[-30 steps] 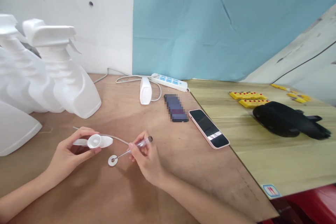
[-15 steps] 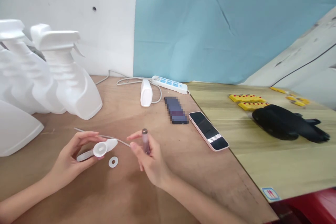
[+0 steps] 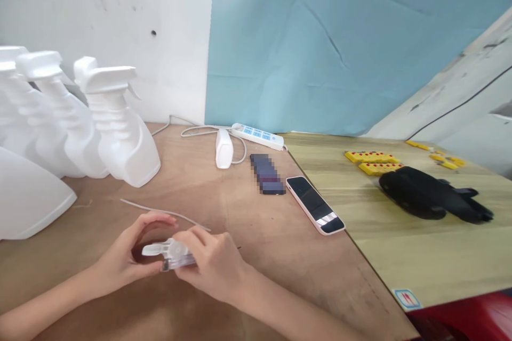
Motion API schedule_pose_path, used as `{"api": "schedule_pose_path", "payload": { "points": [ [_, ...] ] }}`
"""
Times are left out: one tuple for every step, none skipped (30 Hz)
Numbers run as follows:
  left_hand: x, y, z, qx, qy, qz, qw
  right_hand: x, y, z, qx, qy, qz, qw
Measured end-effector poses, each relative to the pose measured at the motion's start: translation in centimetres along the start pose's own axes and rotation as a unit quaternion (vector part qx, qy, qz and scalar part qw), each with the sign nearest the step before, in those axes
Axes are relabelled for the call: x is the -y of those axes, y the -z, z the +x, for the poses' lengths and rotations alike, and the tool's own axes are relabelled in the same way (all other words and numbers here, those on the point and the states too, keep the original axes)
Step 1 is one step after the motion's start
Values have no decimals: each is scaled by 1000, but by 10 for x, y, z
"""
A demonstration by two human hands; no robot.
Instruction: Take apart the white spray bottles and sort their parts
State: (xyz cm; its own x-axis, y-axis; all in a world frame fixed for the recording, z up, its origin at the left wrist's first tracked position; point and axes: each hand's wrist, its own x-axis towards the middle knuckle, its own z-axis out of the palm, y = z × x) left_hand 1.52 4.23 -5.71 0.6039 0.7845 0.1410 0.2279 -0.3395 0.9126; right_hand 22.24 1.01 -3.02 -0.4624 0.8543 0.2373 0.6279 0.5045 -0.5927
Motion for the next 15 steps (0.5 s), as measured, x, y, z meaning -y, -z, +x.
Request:
{"api": "schedule_pose_path", "payload": {
  "points": [
    [1, 3, 1, -10, -18, 42, 999, -2, 4, -4, -23, -30, 3, 999],
    [3, 6, 1, -26, -30, 91, 995, -5, 10, -8, -47, -68, 3, 997],
    [5, 11, 2, -47, -32, 141, 988, -9, 17, -13, -74, -111, -7, 991],
    [8, 15, 3, -70, -25, 189, 979, -14, 25, -19, -92, -155, -27, 983],
    [11, 20, 4, -90, -12, 230, 969, -20, 34, -25, -103, -192, -55, 974],
    [15, 24, 6, -102, 2, 266, 958, -26, 42, -31, -108, -224, -84, 965],
    [18, 28, 7, -107, 10, 296, 949, -34, 50, -37, -109, -256, -110, 954],
    [21, 30, 9, -106, 12, 319, 942, -41, 57, -43, -111, -282, -131, 944],
    [23, 32, 12, -100, 9, 335, 937, -48, 63, -48, -113, -303, -150, 934],
    [24, 32, 15, -90, 4, 348, 933, -54, 68, -53, -122, -316, -168, 926],
    [25, 31, 18, -83, -1, 357, 930, -60, 71, -57, -128, -325, -185, 919],
    [24, 29, 22, -75, -4, 366, 927, -64, 72, -61, -131, -332, -198, 913],
    [23, 26, 25, -67, -7, 375, 925, -66, 73, -64, -131, -337, -208, 909],
    [21, 22, 28, -58, -13, 384, 922, -68, 73, -66, -128, -339, -214, 907],
    [19, 18, 31, -48, -22, 393, 918, -68, 73, -68, -123, -339, -217, 907]
  ]
}}
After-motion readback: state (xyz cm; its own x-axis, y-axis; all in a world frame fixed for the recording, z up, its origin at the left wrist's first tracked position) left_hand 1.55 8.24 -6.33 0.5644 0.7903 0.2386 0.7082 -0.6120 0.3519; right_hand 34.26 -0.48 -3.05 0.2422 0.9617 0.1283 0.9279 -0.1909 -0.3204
